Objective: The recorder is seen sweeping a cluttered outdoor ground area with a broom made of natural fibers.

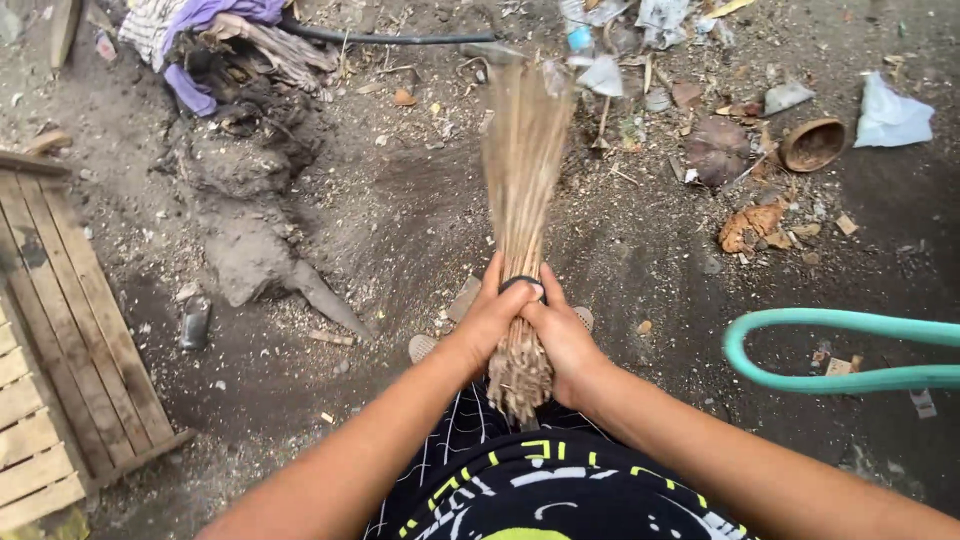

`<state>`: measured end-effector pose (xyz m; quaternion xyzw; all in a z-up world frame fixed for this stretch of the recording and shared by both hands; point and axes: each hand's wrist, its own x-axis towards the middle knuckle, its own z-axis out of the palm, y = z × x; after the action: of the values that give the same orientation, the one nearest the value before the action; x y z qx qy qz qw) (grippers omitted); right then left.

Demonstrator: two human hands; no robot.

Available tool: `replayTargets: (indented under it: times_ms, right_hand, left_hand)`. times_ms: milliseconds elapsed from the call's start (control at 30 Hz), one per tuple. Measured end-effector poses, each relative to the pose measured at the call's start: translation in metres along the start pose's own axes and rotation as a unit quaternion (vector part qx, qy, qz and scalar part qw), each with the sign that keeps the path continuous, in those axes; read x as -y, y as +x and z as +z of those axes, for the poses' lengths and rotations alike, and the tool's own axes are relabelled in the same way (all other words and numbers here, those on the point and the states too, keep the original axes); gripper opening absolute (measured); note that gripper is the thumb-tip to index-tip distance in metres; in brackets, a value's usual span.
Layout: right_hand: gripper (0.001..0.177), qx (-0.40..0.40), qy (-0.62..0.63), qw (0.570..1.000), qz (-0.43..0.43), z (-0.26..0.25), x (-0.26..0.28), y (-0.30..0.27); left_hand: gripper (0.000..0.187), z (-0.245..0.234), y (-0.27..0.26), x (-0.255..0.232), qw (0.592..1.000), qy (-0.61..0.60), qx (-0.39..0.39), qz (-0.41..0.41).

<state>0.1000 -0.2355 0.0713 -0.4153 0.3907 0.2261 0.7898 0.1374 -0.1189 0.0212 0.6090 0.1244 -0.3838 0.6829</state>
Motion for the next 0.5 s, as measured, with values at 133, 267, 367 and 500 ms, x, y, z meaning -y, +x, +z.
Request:
replayTargets:
  times_ms: [133, 267, 367, 500]
  right_hand:
    - [0.077, 0.041, 0.009, 0.995, 0.085, -0.056, 0.014, 0.028]
    - [0.051, 0.040, 0.121, 0.992, -0.008, -0.099, -0.001, 0.076]
    - [0.049, -0.037, 0.185, 0.976, -0.107, -0.099, 0.017, 0.072]
    - [0.070, -0.078, 0.190, 0.968, -0.143, -0.080, 0.035, 0.061]
  left_hand:
    - [0.109, 0.034, 0.038, 0.021, 0.998, -0.013, -0.059, -0.032]
    - [0.110, 0.048, 0.118, 0.038, 0.995, 0.086, 0.027, -0.035]
    - [0.115, 0.073, 0.128, -0.002, 0.981, 0.139, 0.118, -0.064]
    - [0.115, 0.075, 0.115, -0.029, 0.982, 0.098, 0.147, -0.064]
